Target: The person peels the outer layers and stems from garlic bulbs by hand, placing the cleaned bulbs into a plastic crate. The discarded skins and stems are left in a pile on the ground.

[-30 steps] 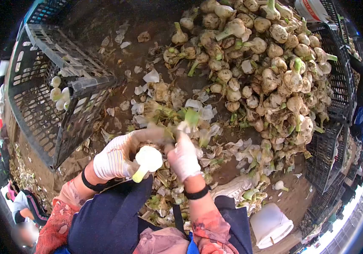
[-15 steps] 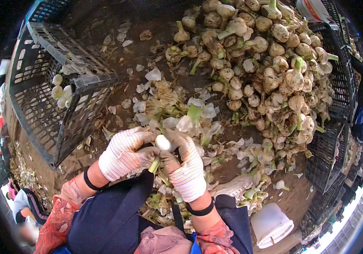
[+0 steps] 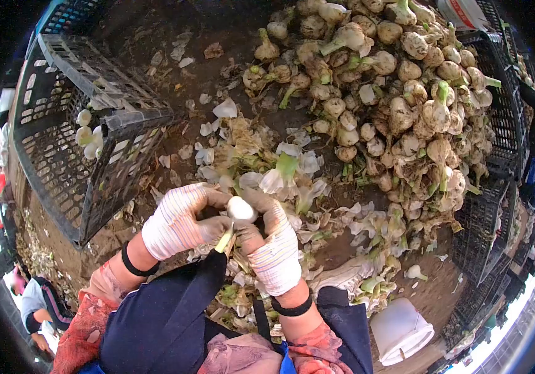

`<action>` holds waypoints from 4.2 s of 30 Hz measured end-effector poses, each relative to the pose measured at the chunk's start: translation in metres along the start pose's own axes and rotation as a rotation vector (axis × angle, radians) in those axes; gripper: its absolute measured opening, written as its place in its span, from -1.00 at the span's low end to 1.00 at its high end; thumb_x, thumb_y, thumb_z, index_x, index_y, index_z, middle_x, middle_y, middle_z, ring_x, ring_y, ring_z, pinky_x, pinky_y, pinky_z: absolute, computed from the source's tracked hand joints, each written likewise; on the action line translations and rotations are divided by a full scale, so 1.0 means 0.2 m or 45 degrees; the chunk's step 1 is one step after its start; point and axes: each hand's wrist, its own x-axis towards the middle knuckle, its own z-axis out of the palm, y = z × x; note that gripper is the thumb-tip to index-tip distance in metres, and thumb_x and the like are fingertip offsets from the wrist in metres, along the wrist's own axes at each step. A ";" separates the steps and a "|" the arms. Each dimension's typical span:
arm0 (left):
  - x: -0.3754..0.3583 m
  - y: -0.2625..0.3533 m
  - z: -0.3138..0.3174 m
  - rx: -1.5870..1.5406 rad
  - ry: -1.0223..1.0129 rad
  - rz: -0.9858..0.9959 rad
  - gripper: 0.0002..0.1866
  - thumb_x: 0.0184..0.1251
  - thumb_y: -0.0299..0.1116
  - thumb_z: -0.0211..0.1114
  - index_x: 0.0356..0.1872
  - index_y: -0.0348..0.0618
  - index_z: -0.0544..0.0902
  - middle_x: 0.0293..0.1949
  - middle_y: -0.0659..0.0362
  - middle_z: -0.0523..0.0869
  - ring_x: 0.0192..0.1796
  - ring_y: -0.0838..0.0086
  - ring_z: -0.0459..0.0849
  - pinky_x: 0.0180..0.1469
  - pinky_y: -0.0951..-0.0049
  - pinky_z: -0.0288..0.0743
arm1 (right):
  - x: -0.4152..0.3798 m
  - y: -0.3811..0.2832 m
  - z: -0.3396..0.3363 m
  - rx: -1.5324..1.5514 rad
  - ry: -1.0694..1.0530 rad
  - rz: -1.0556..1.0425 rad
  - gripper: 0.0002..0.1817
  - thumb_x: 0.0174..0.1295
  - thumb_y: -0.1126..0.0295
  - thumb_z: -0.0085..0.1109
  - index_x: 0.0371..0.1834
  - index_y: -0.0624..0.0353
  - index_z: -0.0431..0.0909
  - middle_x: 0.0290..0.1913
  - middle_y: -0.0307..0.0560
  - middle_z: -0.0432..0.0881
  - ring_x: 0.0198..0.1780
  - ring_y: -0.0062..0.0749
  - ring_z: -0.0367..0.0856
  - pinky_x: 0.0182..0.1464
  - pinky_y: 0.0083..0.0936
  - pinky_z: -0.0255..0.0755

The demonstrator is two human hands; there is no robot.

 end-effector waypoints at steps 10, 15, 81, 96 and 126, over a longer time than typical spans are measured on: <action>0.01 -0.04 -0.01 0.765 -0.090 0.354 -0.80 0.11 -0.51 0.35 -0.19 -0.22 0.73 -0.32 0.07 0.77 -0.30 0.24 0.75 -0.22 0.36 0.62 | 0.01 0.00 -0.04 -0.709 -0.226 -0.415 -0.59 0.26 0.52 0.30 0.19 0.26 0.53 -0.01 -0.01 0.65 0.01 -0.33 0.64 0.09 -0.44 0.52; 0.00 -0.05 -0.01 -0.333 -0.019 -0.342 -0.82 0.25 -0.58 0.25 -0.16 -0.36 0.70 -0.24 0.17 0.78 -0.25 0.60 0.68 -0.16 0.51 0.59 | -0.02 0.01 -0.06 0.086 -0.249 0.050 -0.51 0.29 0.54 0.23 0.31 0.25 0.46 0.10 -0.13 0.63 0.06 -0.50 0.58 0.14 -0.51 0.49; 0.05 -0.20 0.02 -0.563 0.389 -0.163 -0.45 0.39 0.19 0.31 -0.26 -0.23 0.66 -0.39 0.23 0.72 -0.38 0.57 0.66 -0.25 0.51 0.57 | -0.03 0.16 -0.13 1.076 -0.523 0.596 -0.53 0.23 0.22 0.34 0.15 0.19 0.52 -0.43 -0.31 0.54 -0.67 -0.69 0.20 -0.65 -0.68 0.11; 0.06 -0.25 0.08 -0.758 0.093 -0.157 -0.68 0.49 -0.19 0.33 -0.04 -0.30 0.67 -0.31 0.26 0.71 -0.29 0.65 0.63 -0.24 0.56 0.54 | 0.52 -0.92 0.30 0.163 -0.531 -0.878 -0.22 0.40 0.53 0.17 0.64 0.16 0.02 0.37 0.04 0.34 0.18 -0.38 0.52 0.15 -0.44 0.55; 0.09 -0.04 0.05 0.158 0.093 0.698 -0.02 -0.04 -0.66 0.58 0.49 0.04 0.35 0.23 0.00 0.58 0.24 0.07 0.60 0.28 0.23 0.50 | 0.18 -0.12 0.02 0.157 -0.270 0.007 -0.43 0.26 0.21 0.45 0.25 0.30 0.55 0.02 -0.16 0.69 -0.04 -0.56 0.64 0.06 -0.57 0.52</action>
